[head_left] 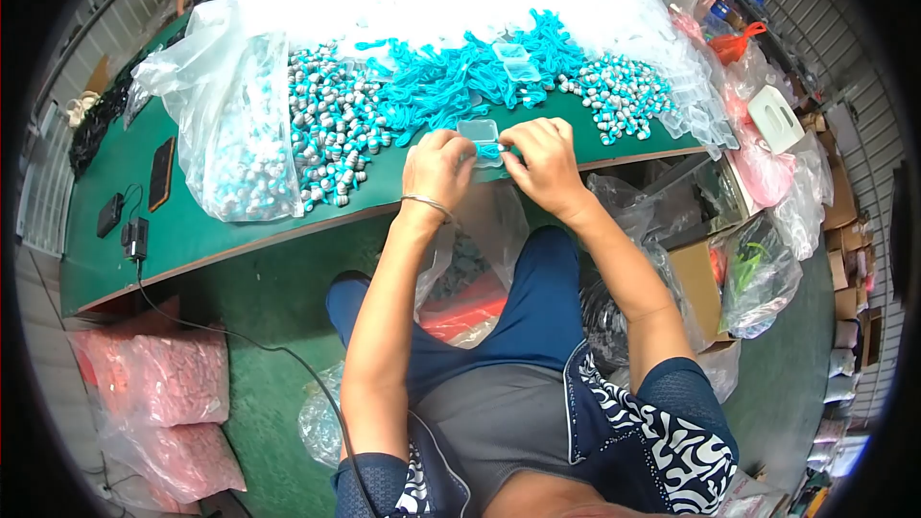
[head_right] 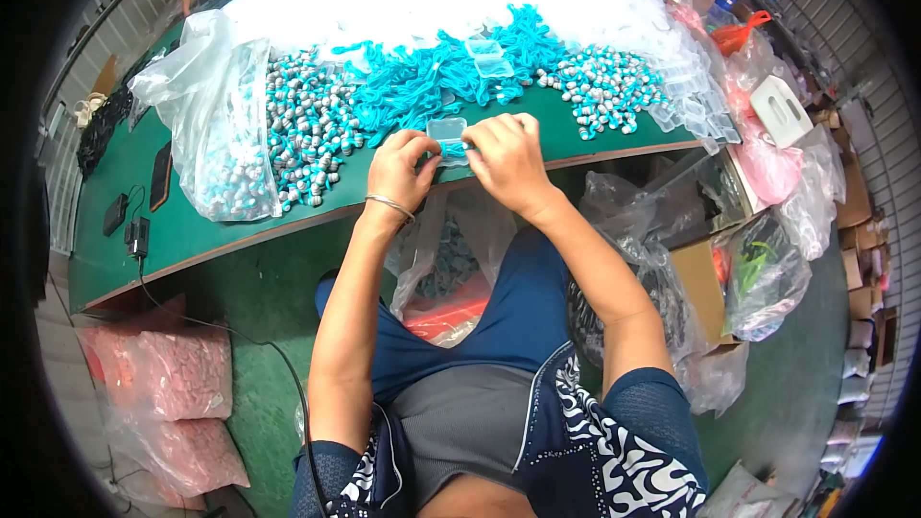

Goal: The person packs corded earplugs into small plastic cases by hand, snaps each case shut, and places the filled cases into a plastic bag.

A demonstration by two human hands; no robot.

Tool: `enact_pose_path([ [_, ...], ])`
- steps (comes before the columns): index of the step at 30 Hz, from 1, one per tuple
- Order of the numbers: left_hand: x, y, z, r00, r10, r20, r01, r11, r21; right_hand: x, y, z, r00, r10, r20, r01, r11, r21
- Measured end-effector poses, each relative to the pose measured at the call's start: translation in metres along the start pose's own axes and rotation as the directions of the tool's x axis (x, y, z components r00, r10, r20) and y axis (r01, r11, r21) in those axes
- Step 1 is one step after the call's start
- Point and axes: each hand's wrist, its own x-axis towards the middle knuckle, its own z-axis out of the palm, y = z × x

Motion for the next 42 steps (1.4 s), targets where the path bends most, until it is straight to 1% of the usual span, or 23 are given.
enact_pose_path([
  [2, 0.000, -0.001, 0.000, 0.998, -0.038, 0.055, 0.037, 0.999, 0.006, 0.001, -0.003, 0.009, 1.000, -0.019, 0.005, 0.019, 1.000, 0.001],
  [3, 0.000, -0.001, -0.001, 0.998, -0.041, 0.056, 0.041, 0.999, 0.008, 0.001, -0.004, 0.012, 0.999, -0.038, 0.010, 0.038, 0.999, -0.003],
  [8, 0.003, 0.002, 0.001, 0.989, -0.101, 0.108, 0.097, 0.994, 0.046, 0.001, -0.001, 0.012, 0.994, -0.046, 0.097, 0.047, 0.999, -0.006],
  [9, 0.004, 0.003, 0.000, 0.989, -0.102, 0.107, 0.098, 0.994, 0.044, 0.002, -0.001, 0.011, 0.989, -0.044, 0.140, 0.040, 0.999, 0.032],
  [10, 0.005, 0.005, -0.001, 0.982, -0.139, 0.128, 0.128, 0.988, 0.091, 0.002, -0.001, 0.009, 0.982, -0.045, 0.183, 0.033, 0.997, 0.069],
  [11, 0.005, 0.007, -0.002, 0.973, -0.178, 0.147, 0.159, 0.978, 0.138, 0.002, -0.001, 0.009, 0.982, -0.047, 0.184, 0.035, 0.997, 0.069],
  [13, 0.004, 0.005, -0.002, 0.970, -0.188, 0.153, 0.169, 0.977, 0.130, 0.003, -0.001, 0.009, 0.971, 0.120, 0.205, -0.152, 0.977, 0.148],
  [14, 0.003, 0.004, -0.002, 0.967, -0.196, 0.163, 0.178, 0.976, 0.122, 0.003, -0.001, 0.010, 0.971, 0.118, 0.207, -0.151, 0.977, 0.150],
  [17, 0.002, 0.004, -0.002, 0.966, -0.218, 0.139, 0.207, 0.974, 0.087, 0.002, -0.001, 0.011, 0.978, 0.108, 0.178, -0.131, 0.984, 0.120],
  [18, 0.002, 0.005, -0.002, 0.966, -0.219, 0.139, 0.208, 0.974, 0.087, 0.002, -0.002, 0.009, 0.982, 0.089, 0.165, -0.104, 0.991, 0.084],
  [20, 0.000, 0.006, -0.004, 0.969, -0.205, 0.136, 0.204, 0.979, 0.022, 0.002, -0.005, 0.007, 0.986, 0.068, 0.155, -0.076, 0.996, 0.047],
  [22, -0.001, 0.005, -0.002, 0.971, -0.183, 0.154, 0.179, 0.983, 0.040, 0.002, -0.007, 0.007, 0.991, 0.057, 0.125, -0.057, 0.998, -0.006],
  [23, -0.001, 0.003, -0.002, 0.971, -0.162, 0.173, 0.154, 0.986, 0.059, 0.003, -0.009, 0.007, 0.990, 0.057, 0.126, -0.057, 0.998, -0.005],
  [25, -0.002, 0.003, -0.002, 0.972, -0.161, 0.174, 0.154, 0.987, 0.053, 0.004, -0.011, 0.008, 0.993, 0.076, 0.085, -0.075, 0.997, -0.024],
  [29, -0.002, 0.003, -0.002, 0.974, -0.150, 0.171, 0.143, 0.988, 0.055, -0.001, -0.003, 0.012, 0.989, 0.070, 0.129, -0.065, 0.997, -0.047],
  [32, -0.003, 0.004, -0.001, 0.977, -0.147, 0.155, 0.140, 0.988, 0.060, -0.002, -0.005, 0.012, 0.993, 0.061, 0.104, -0.056, 0.997, -0.044],
  [35, -0.004, 0.004, -0.003, 0.979, -0.131, 0.158, 0.119, 0.989, 0.084, -0.006, -0.008, 0.013, 0.998, 0.016, 0.067, -0.011, 0.996, -0.085],
  [37, -0.004, 0.002, -0.002, 0.981, -0.123, 0.153, 0.112, 0.991, 0.079, -0.014, -0.001, 0.020, 0.995, 0.096, 0.007, -0.097, 0.992, 0.084],
  [38, -0.005, 0.002, -0.001, 0.982, -0.115, 0.151, 0.105, 0.992, 0.074, -0.013, -0.002, 0.019, 0.995, 0.095, 0.010, -0.096, 0.992, 0.085],
  [40, -0.006, 0.003, -0.001, 0.985, -0.107, 0.134, 0.099, 0.993, 0.065, -0.013, -0.003, 0.017, 0.984, 0.178, -0.034, -0.172, 0.976, 0.134],
  [42, -0.005, 0.003, 0.000, 0.989, -0.091, 0.116, 0.085, 0.995, 0.056, -0.017, 0.001, 0.020, 0.988, 0.154, -0.022, -0.150, 0.983, 0.110],
])
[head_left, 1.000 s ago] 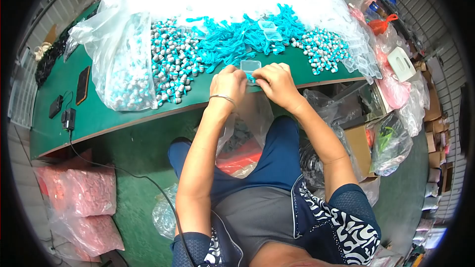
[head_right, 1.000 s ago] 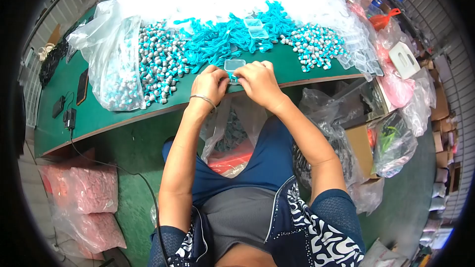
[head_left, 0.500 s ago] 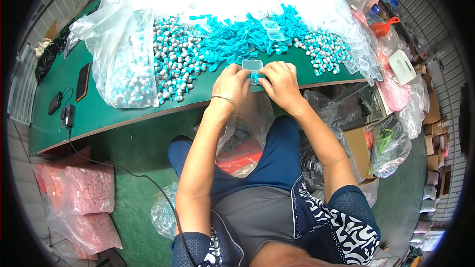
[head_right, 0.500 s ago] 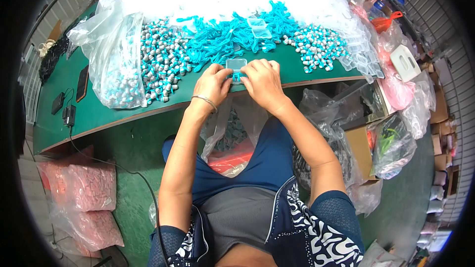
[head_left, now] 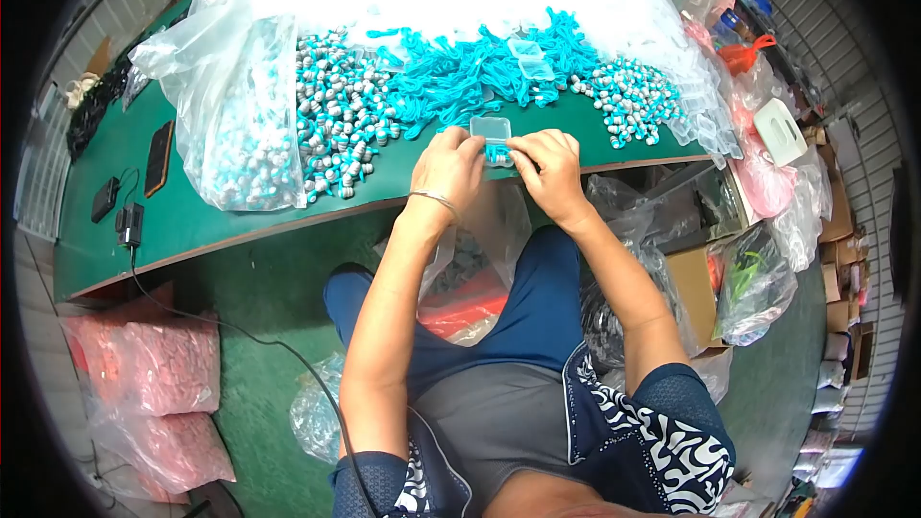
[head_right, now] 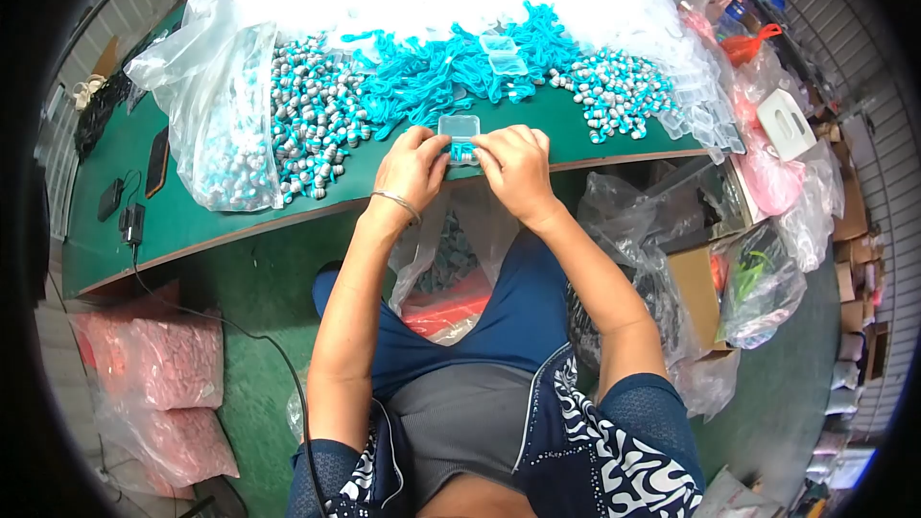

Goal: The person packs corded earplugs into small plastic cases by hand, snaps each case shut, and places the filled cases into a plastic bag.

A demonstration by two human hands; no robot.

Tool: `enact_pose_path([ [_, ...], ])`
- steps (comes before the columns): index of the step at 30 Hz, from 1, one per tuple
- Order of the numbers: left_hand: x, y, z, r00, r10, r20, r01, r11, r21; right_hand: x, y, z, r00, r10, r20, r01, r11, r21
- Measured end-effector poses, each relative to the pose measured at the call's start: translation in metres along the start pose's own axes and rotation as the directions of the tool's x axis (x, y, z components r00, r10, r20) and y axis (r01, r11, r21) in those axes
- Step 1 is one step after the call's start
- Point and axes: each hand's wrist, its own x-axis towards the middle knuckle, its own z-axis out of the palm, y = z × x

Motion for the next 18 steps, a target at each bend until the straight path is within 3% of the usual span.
enact_pose_path([
  [7, -0.003, 0.002, -0.006, 0.998, -0.013, 0.063, 0.013, 1.000, -0.001, -0.013, -0.017, 0.000, 0.992, -0.117, 0.052, 0.127, 0.958, -0.258],
  [9, -0.003, 0.001, -0.005, 0.998, -0.013, 0.065, 0.013, 1.000, -0.006, -0.013, -0.014, -0.002, 0.991, -0.117, 0.062, 0.128, 0.961, -0.247],
  [11, -0.004, -0.001, -0.004, 0.999, 0.024, 0.044, -0.024, 1.000, -0.007, -0.005, -0.004, 0.000, 0.999, 0.039, -0.036, -0.043, 0.993, -0.107],
  [12, -0.005, -0.001, -0.004, 0.999, 0.023, 0.045, -0.023, 1.000, -0.008, 0.003, 0.001, -0.002, 0.992, 0.127, 0.014, -0.127, 0.992, -0.009],
  [17, -0.006, -0.004, -0.002, 0.998, 0.018, 0.054, -0.017, 1.000, -0.018, 0.036, 0.019, 0.007, 0.926, 0.205, 0.316, -0.132, 0.963, -0.235],
  [18, -0.006, -0.006, -0.003, 0.999, 0.017, 0.051, -0.016, 1.000, -0.015, 0.038, 0.018, 0.009, 0.927, 0.200, 0.317, -0.128, 0.964, -0.233],
])
